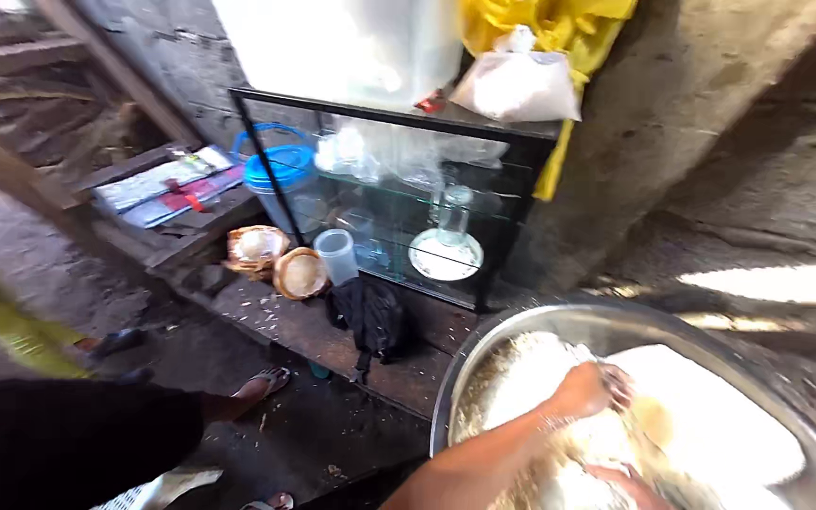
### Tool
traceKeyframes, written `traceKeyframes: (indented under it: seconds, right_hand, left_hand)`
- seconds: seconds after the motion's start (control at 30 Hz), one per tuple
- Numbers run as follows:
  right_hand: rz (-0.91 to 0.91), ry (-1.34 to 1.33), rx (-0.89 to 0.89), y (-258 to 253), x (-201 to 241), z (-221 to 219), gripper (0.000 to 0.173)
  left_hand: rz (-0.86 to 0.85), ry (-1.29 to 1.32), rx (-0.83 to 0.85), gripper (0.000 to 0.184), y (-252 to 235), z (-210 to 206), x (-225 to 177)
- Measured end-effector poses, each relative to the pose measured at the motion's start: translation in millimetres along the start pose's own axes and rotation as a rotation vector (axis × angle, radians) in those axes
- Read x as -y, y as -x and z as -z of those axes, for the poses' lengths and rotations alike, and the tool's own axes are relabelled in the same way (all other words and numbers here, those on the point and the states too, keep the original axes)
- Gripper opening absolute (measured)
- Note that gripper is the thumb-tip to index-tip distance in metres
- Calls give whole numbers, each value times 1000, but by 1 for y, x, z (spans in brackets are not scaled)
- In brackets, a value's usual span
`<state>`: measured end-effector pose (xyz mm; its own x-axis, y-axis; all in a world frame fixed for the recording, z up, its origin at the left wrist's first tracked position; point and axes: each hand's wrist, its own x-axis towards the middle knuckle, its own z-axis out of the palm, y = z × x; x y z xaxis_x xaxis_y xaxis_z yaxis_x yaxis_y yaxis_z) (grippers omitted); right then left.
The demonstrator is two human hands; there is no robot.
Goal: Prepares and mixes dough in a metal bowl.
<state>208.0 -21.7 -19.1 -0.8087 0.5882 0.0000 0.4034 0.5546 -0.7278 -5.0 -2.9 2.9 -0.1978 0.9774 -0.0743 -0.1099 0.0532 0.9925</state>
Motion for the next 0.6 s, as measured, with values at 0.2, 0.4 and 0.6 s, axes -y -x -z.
traceKeyframes:
  seconds: [0.2,0.4,0.6]
  right_hand:
    - [-540,-442,-455,13,8,36,33]
    - [-430,-563,-398,31,1,77,38]
    - [-566,-500,-563,30,8,83,20]
  left_hand:
    - [48,-34,-8,31,10,8,-17]
    - [11,-12,-27,32,11,1,-12]
    - [-32,105,35,24,15,3,-15]
